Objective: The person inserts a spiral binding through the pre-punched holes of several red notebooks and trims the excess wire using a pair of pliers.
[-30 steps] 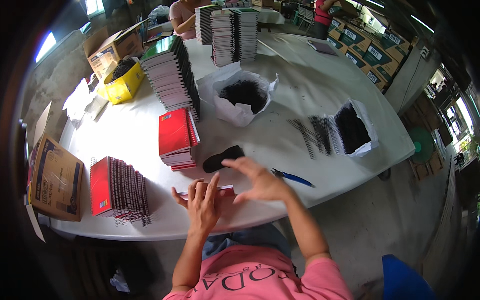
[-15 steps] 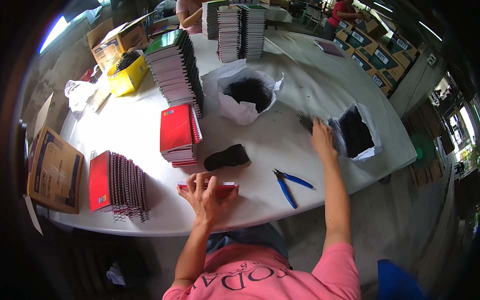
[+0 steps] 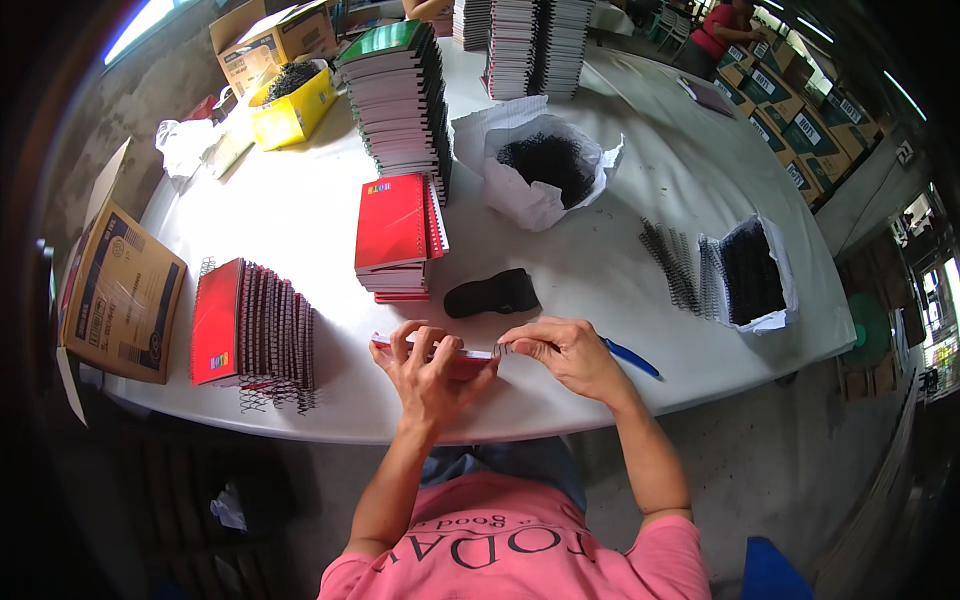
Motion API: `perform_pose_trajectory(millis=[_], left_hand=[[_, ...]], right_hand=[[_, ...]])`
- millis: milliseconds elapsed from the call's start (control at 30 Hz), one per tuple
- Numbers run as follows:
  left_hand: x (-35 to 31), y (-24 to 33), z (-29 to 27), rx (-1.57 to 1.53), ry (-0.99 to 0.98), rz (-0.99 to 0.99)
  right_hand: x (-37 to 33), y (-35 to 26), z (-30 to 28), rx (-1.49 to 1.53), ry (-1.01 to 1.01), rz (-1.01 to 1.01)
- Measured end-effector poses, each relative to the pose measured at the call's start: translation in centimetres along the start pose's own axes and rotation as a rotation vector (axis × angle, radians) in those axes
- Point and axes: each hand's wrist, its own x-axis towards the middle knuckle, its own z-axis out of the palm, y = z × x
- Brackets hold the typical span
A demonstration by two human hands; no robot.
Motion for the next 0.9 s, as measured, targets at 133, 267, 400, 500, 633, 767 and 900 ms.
perform_pose_trajectory(millis=[133, 267, 400, 500, 633, 767, 900], left_hand=[[0.1, 0.0, -0.4, 0.01, -0.012, 0.016], [0.1, 0.1, -0.2, 0.019, 0.002, 0.014], [-0.3, -0.1, -0.3, 0.01, -0.03, 0.001], [-0.2, -0.2, -0.4, 0.008, -0.065, -0.009], [-0.1, -0.1, -0.6, 0.003, -0.077, 0.001], [-0.2, -0.2, -0.6, 0.038, -0.043, 0.018], [0.2, 0.2, -1.0, 0.059, -0.137, -0.035]], right_hand=[[0.1, -1.3, 0.6, -0.033, 0.112, 0.049], [0.0, -1.3, 1.3, -0.061, 0.148, 0.015], [-0.1, -1.4, 1.3, 0.073, 0.098, 0.021], [-0.1, -1.2, 1.0, 0.138, 0.054, 0.069], [0.1, -0.7, 0.8, 0.174, 0.015, 0.032], [0.0, -1.3, 0.6, 0.109, -0.068, 0.083], [-0.5, -2.6, 0.6, -0.097, -0.109, 0.146]])
